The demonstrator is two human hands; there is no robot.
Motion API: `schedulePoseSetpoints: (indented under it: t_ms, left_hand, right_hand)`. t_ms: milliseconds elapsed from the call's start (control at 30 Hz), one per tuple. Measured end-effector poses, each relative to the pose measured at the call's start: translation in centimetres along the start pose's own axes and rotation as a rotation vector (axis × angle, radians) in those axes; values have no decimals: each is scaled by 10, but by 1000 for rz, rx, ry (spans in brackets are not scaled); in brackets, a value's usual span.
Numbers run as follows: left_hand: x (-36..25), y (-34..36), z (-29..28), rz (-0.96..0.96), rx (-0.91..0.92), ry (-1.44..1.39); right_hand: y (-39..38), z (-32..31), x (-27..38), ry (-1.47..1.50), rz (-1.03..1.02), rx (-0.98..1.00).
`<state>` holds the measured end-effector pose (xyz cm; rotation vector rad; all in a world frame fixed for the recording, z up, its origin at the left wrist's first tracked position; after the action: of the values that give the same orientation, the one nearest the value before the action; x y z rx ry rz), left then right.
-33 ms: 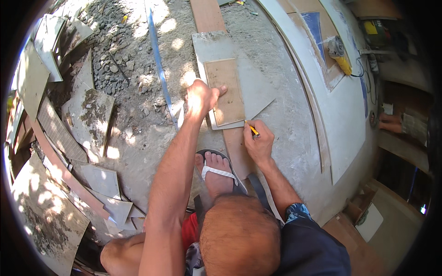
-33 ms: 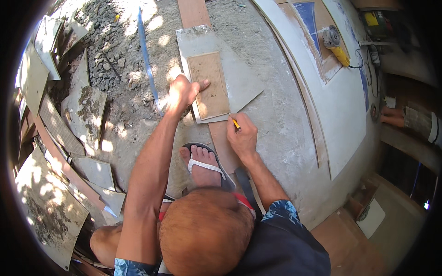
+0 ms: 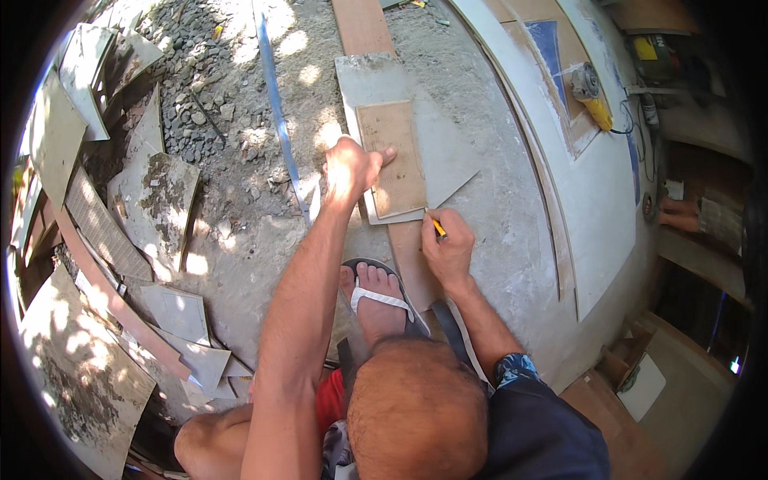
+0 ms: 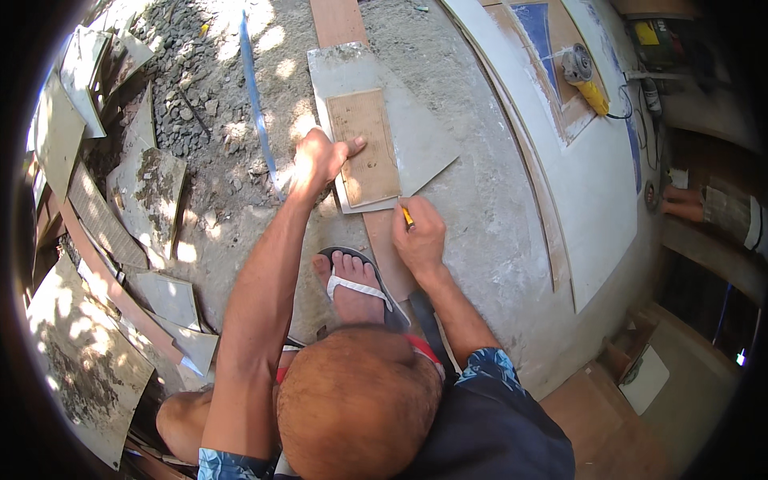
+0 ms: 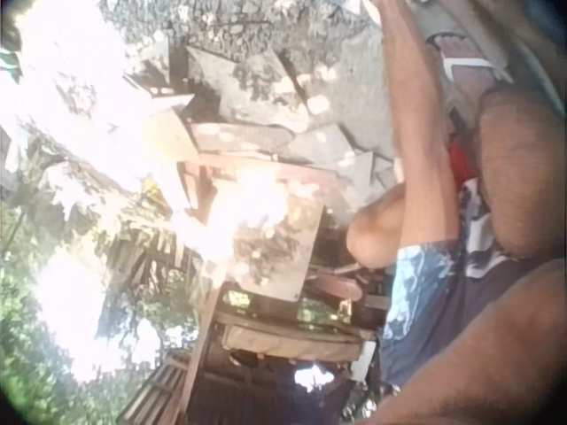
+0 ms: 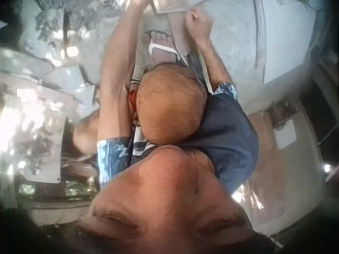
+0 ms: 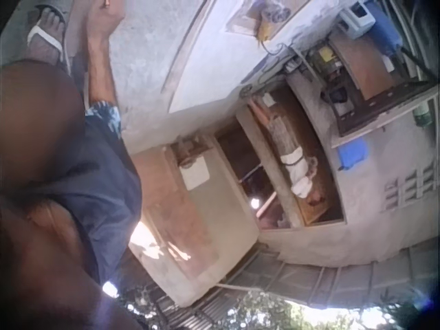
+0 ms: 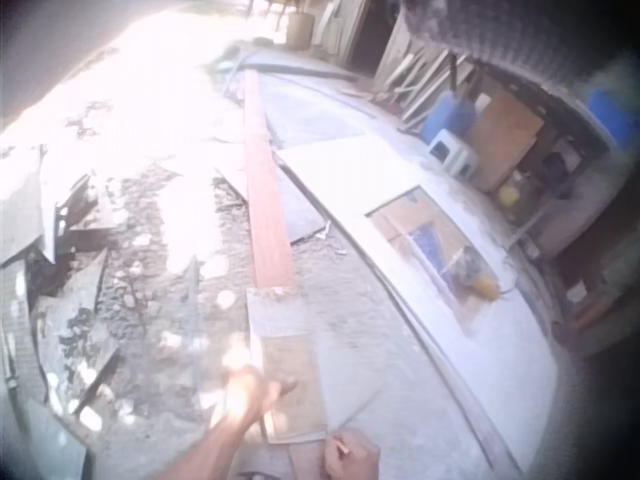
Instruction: The person measures and marks a tile using a pencil and a straight edge, then uses an angle grinder to cut the tile along the marked line. The person handles the tile and tools while sitting on the ground.
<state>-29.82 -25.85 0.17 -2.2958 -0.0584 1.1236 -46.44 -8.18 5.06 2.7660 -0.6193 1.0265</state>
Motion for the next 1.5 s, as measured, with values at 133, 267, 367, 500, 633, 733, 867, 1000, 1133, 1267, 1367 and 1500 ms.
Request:
schedulePoseSetpoints:
  t_ms: [133, 267, 367, 500, 633, 733, 867, 1000, 1133, 1267, 1367, 1500]
  left_hand:
    - [1, 4, -1, -2, -11, 1]
    - [-5, 2, -4, 7, 4, -27]
    - [1, -1, -5, 10, -55, -45]
    - [5, -9, -2, 60, -190, -59]
    - [1, -17, 1, 21, -240, -161]
    - [-14, -27, 5, 16, -332, -121]
    - [-34, -45, 4, 389, -718, 462]
    - [-46, -51, 35, 663, -544, 527]
    - [-54, -76, 81, 603, -375, 742]
    - [-55, -80, 92, 495, -257, 680]
    - [-50, -76, 96, 480, -250, 659]
    - [-52, -74, 100, 427, -180, 674]
  right_hand:
    - [-22, 39, 34, 94, -144, 124]
    - [-32, 64, 71, 314, -145, 331]
    - [-18, 29, 72, 278, -10, 285]
    - [52, -1, 56, 318, 172, 193]
    - [118, 35, 54, 666, 150, 356]
    - [146, 49, 32, 605, 126, 408]
    - [150, 52, 40, 508, 107, 500]
    - [153, 38, 47, 311, -95, 444]
    - [158, 49, 35, 513, 34, 552]
    - [159, 49, 34, 516, 85, 620]
    - [165, 47, 41, 485, 112, 657]
    - [176, 43, 68, 268, -23, 650]
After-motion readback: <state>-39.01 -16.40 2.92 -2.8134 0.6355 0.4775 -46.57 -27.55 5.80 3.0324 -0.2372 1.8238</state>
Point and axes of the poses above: each hand's wrist, its own y-axis towards the middle knuckle, its own z-axis out of the palm, x = y × z, the point moved 4 cm from there along y, towards the middle knuckle, and after that the axes turned 13 degrees about z, right-handed, at the moved point
